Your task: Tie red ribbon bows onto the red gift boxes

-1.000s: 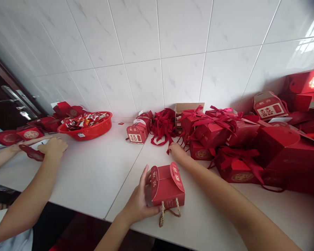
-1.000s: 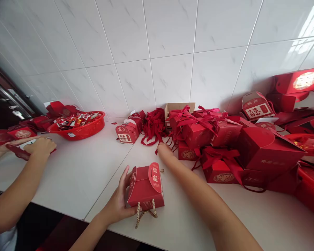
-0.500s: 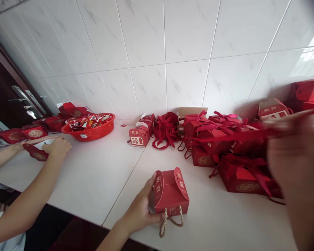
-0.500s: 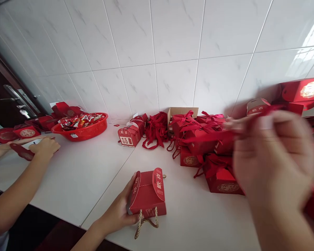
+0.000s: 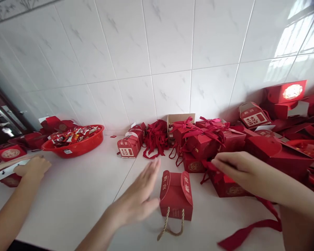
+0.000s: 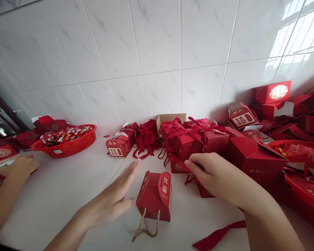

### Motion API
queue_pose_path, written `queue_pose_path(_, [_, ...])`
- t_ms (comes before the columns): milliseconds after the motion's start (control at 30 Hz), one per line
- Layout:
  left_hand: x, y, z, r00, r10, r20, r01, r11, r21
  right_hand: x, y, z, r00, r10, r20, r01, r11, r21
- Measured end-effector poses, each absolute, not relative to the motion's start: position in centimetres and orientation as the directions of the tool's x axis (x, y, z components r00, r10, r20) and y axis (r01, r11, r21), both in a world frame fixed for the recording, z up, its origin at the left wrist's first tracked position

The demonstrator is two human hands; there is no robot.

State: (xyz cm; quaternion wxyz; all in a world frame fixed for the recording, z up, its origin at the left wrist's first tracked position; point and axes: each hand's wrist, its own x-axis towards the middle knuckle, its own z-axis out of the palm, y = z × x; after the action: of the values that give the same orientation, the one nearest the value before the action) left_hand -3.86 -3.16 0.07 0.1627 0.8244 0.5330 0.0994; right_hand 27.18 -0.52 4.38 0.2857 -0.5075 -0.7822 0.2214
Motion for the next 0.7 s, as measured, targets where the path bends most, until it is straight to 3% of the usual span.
queue_pose_path(133, [-2.1,-2.7,6.0,0.445,0.890,0.099,0.865,-0.456,0.210,24.6,0.8,3.4,-0.449,0.893,0.014,0.710,0.367,-0.601])
queue_pose_path(267, [0.5,-0.6,6.1,0.538,0.843,-0.016,0.836,-0.531,0.138,22.8,1.9,2.2,-0.480,0.876,-0.044,0.667,0.332,-0.667])
queue_pose_path(367, [1.0,1.3,4.3,0.562,0.818,-0.121,0.823,-0.538,0.184,21.9,2.6,1.3,-0.501,0.862,-0.081,0.625,0.296,-0.723])
queue_pose_path(467, [0.5,2.6,3.1,0.548,0.829,-0.115,0.817,-0.501,0.285,21.3,2.8,1.0,-0.514,0.856,-0.042,0.575,0.308,-0.758])
queue_pose_path(700, [0.4,2.9,2.9,0.591,0.799,-0.113,0.743,-0.484,0.463,21.4,2.0,1.7,-0.524,0.850,-0.061,0.619,0.331,-0.712])
